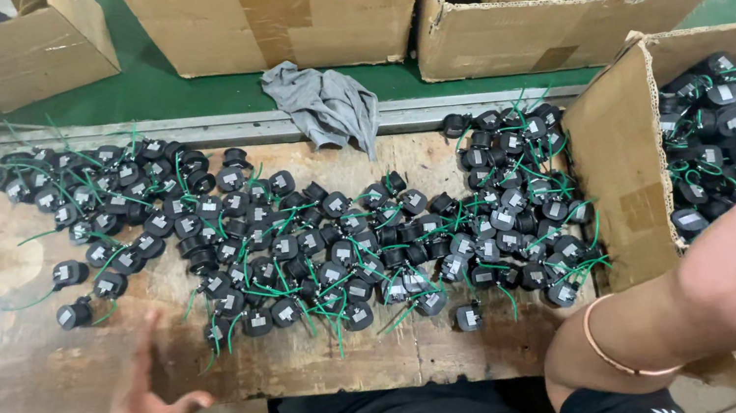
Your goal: The person picks up black plug adapters with green wires from a workbench, winds the green wire around each adapter by hand, and places the finished adapters into a cardboard box. They repeatedly gather new adapters from the bench and continue the same wrapping cycle.
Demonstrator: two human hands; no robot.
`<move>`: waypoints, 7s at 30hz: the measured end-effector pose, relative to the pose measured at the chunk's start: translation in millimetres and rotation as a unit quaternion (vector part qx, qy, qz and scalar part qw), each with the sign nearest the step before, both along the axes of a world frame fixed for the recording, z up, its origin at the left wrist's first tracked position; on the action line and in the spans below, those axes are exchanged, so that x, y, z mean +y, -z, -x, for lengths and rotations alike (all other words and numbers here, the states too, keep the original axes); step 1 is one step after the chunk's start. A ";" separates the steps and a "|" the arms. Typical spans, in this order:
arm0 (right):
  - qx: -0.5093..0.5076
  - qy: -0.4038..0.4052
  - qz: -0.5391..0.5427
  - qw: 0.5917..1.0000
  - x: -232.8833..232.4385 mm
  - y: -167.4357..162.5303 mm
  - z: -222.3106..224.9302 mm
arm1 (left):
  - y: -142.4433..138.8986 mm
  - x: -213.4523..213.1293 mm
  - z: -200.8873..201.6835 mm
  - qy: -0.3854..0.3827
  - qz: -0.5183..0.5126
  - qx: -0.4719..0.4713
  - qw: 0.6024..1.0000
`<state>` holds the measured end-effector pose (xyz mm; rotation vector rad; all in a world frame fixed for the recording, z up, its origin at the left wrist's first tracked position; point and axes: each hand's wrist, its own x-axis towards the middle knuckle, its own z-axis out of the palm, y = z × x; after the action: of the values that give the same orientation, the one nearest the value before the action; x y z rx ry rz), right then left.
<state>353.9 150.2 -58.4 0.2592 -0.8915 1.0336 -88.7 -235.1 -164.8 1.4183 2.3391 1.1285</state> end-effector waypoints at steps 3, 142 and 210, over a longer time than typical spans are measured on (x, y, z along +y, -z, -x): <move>-0.192 0.067 -0.107 0.973 -50.2 -33.8 53.2 | 32.3 21.4 -13.0 0.002 0.068 0.063 0.996; -0.631 0.080 -0.323 0.701 -33.2 -87.0 144.9 | -62.6 267.6 -11.1 0.289 0.146 0.116 0.939; -0.642 0.140 -0.150 0.739 -23.6 -101.4 154.3 | -61.1 299.6 -26.7 0.104 0.005 0.158 0.982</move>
<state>199.6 126.6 43.0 -0.4125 -2.2891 0.6694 -62.0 64.4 -103.7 1.9075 2.3132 0.8875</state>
